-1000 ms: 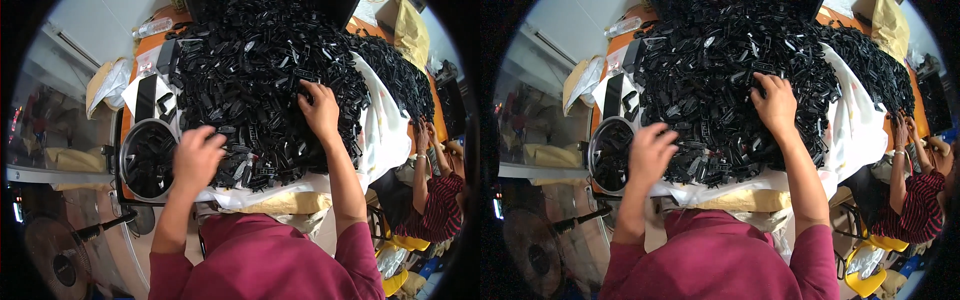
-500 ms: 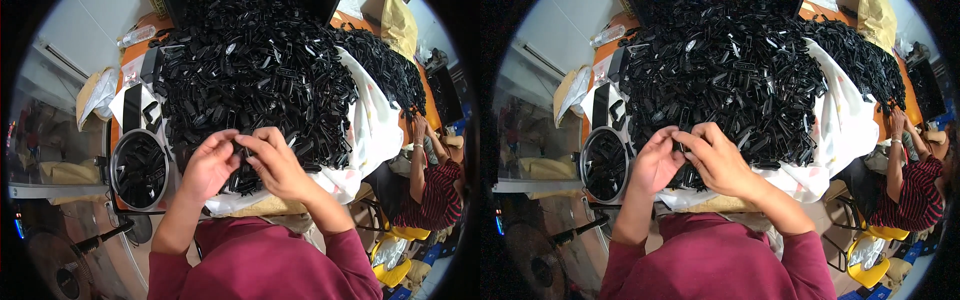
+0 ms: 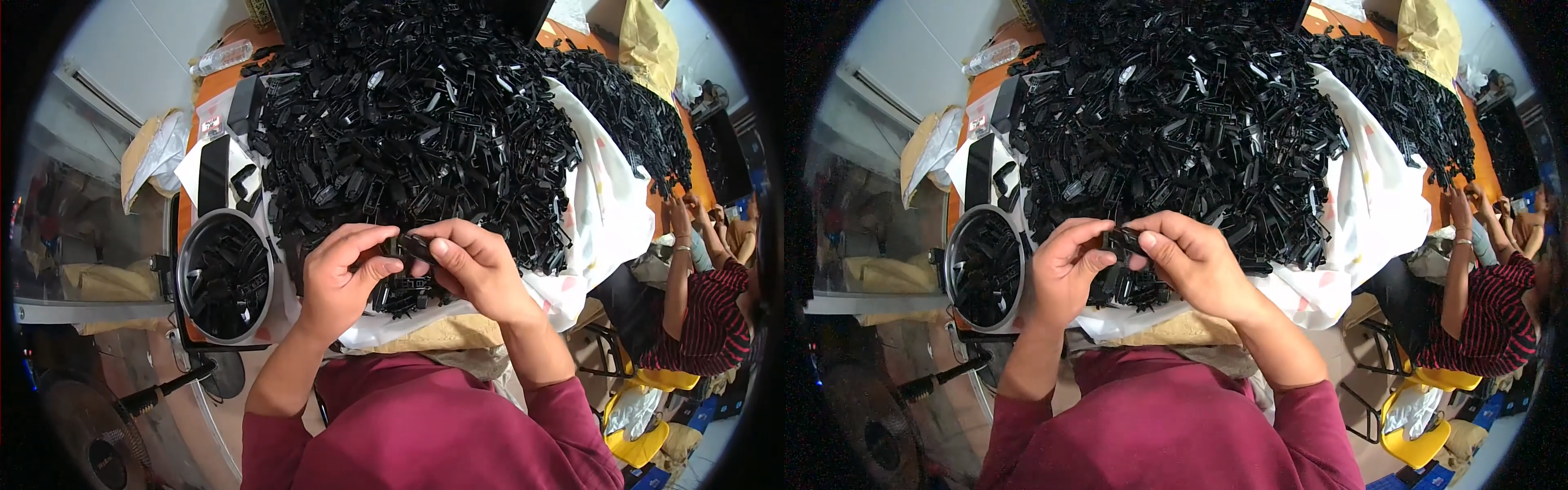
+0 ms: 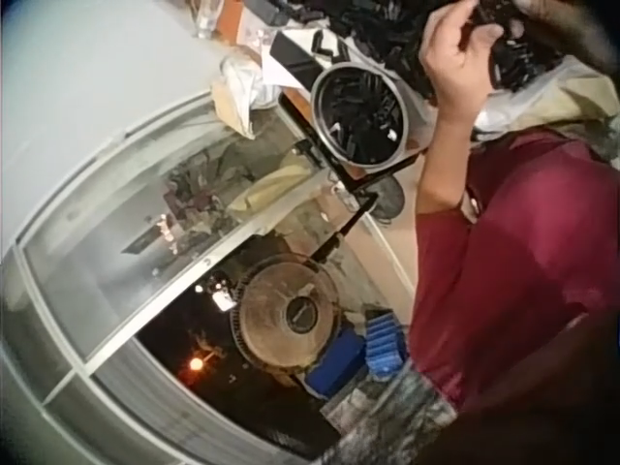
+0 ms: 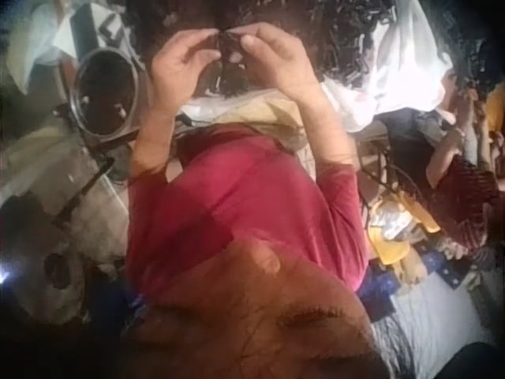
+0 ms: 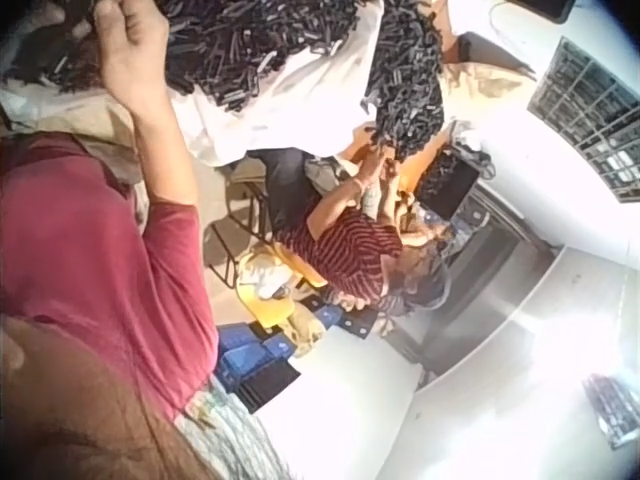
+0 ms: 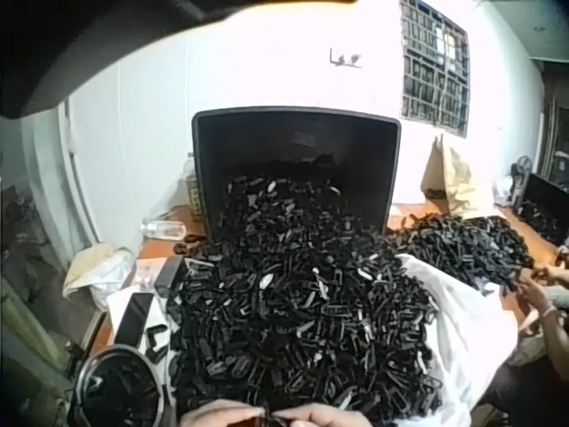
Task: Sorting and inspecting small black plastic clips from a bulk pile into a metal bowl.
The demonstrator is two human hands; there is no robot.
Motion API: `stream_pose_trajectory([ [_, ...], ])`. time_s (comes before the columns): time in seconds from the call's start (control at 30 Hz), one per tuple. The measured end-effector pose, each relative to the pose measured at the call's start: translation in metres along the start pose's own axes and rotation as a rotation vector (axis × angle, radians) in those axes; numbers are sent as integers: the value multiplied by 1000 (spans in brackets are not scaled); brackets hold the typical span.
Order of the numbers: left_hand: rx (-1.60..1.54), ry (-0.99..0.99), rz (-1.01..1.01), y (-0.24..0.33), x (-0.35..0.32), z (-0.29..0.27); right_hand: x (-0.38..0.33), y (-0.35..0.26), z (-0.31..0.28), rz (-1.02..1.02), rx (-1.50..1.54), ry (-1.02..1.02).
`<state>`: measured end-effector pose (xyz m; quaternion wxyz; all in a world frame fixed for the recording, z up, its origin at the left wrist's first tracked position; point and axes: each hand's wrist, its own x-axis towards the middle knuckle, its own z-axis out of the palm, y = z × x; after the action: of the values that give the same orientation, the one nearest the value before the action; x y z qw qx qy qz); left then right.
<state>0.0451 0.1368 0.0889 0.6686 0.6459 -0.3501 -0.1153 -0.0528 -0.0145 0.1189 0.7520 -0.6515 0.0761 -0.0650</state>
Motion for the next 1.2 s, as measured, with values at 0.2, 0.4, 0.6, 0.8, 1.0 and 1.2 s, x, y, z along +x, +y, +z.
stream_pose_trajectory([
  [0.2,298,-64,169,9,3,0,1,2,-10,221,200,35],
  [0.4,657,-35,432,7,3,5,-1,15,-8,136,55,145],
  [0.6,-524,39,-343,-29,-24,23,-3,33,9,107,103,273],
  [0.8,-550,113,-342,-20,-20,31,-6,39,20,-43,-68,353],
  [1.0,-775,192,-459,-27,-12,-4,24,32,-10,75,-273,14],
  [1.2,20,444,-485,-34,15,-43,101,52,-74,-338,-1460,295],
])
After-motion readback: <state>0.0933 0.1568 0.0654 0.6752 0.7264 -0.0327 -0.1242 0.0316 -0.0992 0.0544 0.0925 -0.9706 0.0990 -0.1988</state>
